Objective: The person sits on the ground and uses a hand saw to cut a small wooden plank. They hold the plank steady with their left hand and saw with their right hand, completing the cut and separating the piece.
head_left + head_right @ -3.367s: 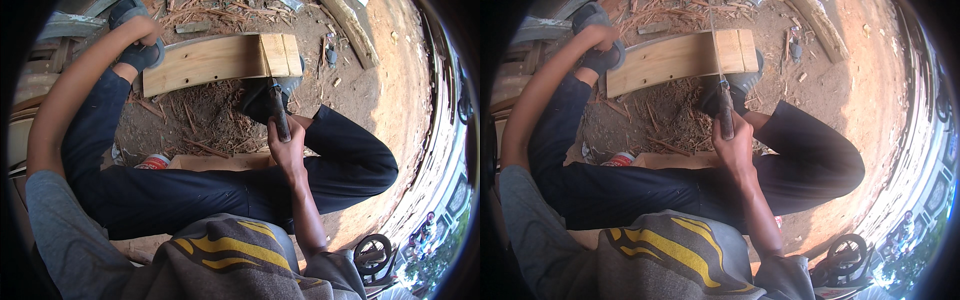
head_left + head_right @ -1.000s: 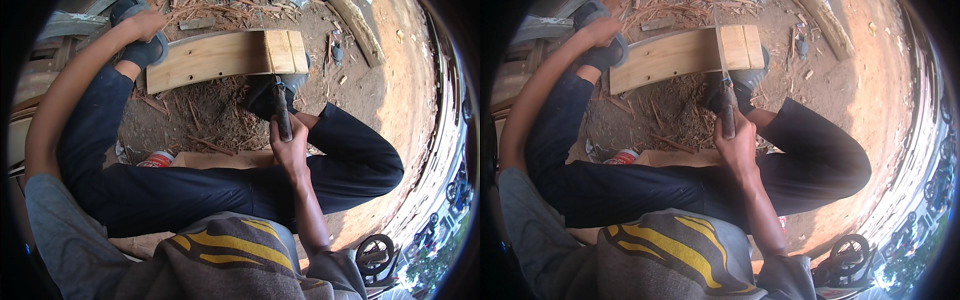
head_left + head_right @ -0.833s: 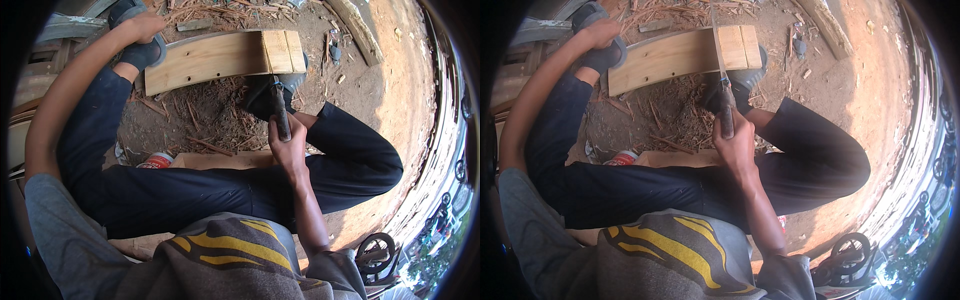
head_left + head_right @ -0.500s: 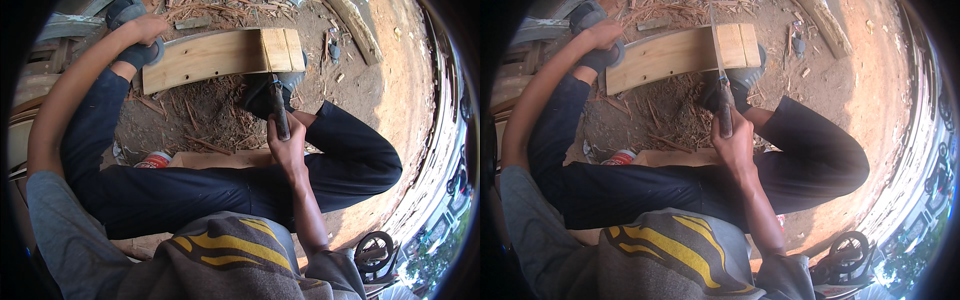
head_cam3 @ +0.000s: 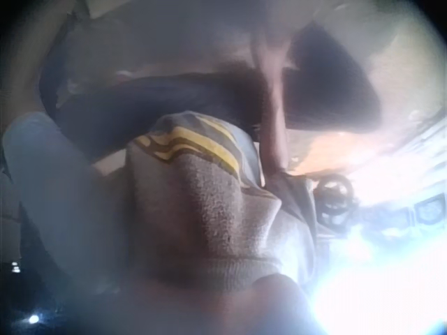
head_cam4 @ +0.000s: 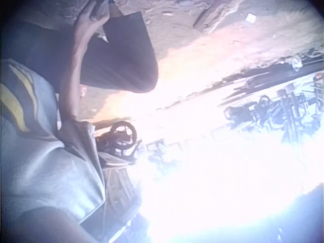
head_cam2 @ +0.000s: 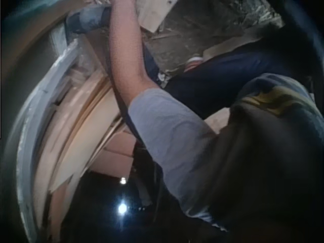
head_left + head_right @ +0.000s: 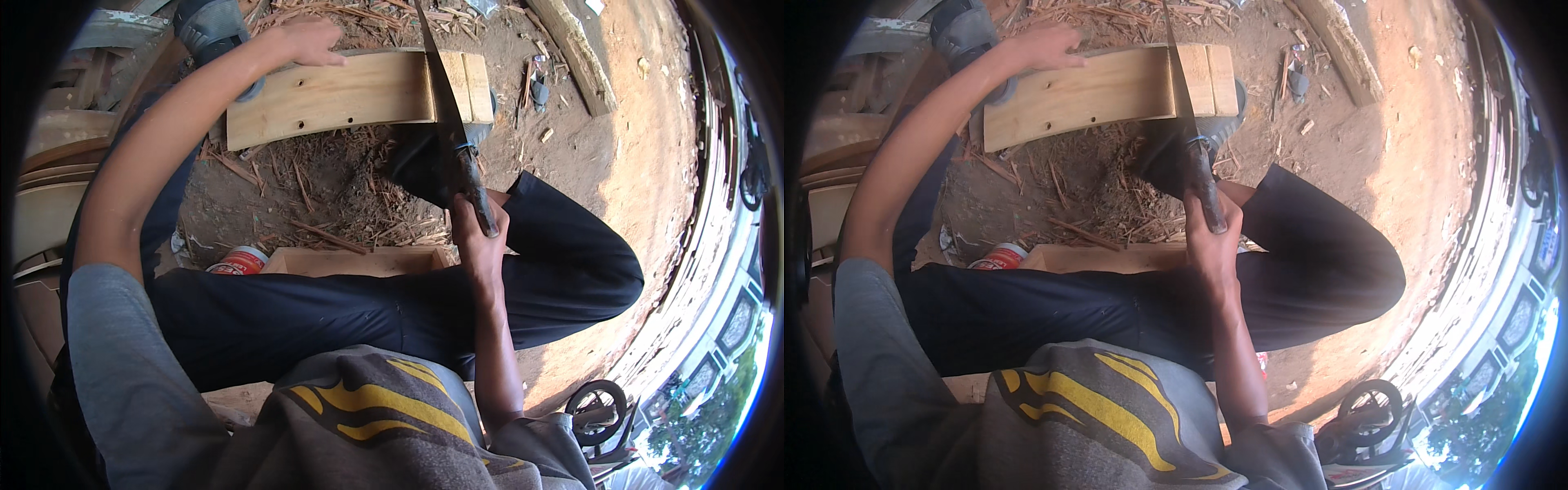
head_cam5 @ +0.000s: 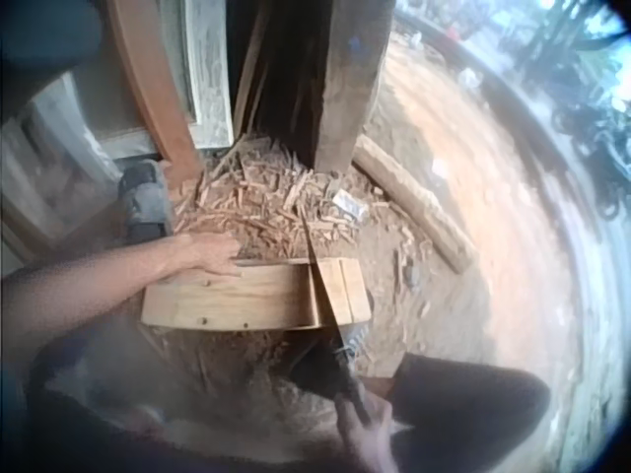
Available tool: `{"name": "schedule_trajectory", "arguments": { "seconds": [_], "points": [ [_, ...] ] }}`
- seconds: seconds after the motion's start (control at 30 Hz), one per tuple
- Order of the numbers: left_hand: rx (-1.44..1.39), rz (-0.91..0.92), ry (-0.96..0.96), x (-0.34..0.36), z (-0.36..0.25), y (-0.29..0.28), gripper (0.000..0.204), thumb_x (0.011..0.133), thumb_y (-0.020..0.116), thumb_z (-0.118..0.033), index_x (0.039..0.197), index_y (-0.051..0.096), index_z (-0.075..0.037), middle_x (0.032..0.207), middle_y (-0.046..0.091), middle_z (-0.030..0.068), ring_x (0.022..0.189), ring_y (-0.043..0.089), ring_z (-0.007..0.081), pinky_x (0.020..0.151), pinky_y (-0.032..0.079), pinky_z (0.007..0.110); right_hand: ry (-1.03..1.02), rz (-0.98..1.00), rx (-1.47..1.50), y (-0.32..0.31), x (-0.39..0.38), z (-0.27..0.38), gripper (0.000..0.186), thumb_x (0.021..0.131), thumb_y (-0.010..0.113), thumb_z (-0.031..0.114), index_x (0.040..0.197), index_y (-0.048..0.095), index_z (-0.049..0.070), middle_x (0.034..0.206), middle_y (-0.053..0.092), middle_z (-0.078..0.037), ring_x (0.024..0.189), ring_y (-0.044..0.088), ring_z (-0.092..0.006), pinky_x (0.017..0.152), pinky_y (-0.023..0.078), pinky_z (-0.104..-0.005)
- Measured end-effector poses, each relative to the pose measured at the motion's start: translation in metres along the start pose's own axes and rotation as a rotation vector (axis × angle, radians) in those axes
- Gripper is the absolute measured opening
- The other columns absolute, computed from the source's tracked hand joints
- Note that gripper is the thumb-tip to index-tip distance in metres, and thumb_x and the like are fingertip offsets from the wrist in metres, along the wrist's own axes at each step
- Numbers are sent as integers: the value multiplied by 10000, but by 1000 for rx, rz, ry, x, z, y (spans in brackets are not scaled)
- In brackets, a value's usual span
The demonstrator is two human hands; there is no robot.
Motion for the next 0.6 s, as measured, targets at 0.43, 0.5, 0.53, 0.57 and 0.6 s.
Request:
{"name": "schedule_trajectory", "arguments": {
  "seconds": [0.43, 0.5, 0.53, 0.57, 0.6],
  "points": [
    [-178, -374, -112, 14, -124, 50, 1043, 708, 720, -349, 1427, 120, 108, 1487, 87, 339, 1397, 42, 485, 1023, 129, 744, -58, -8, -109, 1, 5, 14, 207, 883, 579, 146, 780, 597, -33, 620, 468, 24, 595, 403, -39, 514, 339, -253],
    [-165, -494, -142, 12, -126, 48, 890, 740, 677, -239, 1397, 202, 128, 1473, 179, 318, 1392, 118, 472, 1016, 176, 732, -50, -11, -124, 2, 9, 21, 210, 883, 578, 147, 774, 597, -31, 612, 469, 26, 587, 407, -38, 507, 338, -253],
    [-146, -527, -164, 16, -123, 49, 860, 742, 669, -217, 1391, 221, 126, 1469, 204, 309, 1387, 145, 469, 1016, 190, 725, -52, -9, -127, 5, 14, 24, 205, 883, 578, 154, 786, 595, -26, 596, 463, 29, 570, 409, -42, 498, 334, -253],
    [-128, -561, -185, 20, -121, 49, 831, 744, 661, -194, 1385, 240, 125, 1464, 229, 301, 1382, 172, 467, 1015, 205, 718, -25, -7, -84, 9, 20, 28, 203, 884, 579, 156, 792, 595, -25, 594, 462, 31, 567, 408, -42, 497, 334, -252],
    [-73, -616, -211, 16, -117, 43, 785, 733, 645, -139, 1373, 273, 121, 1439, 303, 282, 1354, 255, 462, 1020, 240, 687, 5, -7, -42, 15, 26, 38, 202, 884, 579, 158, 798, 594, -24, 591, 460, 32, 564, 406, -42, 496, 334, -251]
  ]
}}
Point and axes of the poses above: each hand's wrist, its own x-axis towards the middle knuckle, its own y-axis out of the palm, z = x × y, the point moved 10 cm from there along x, towards the middle knuckle
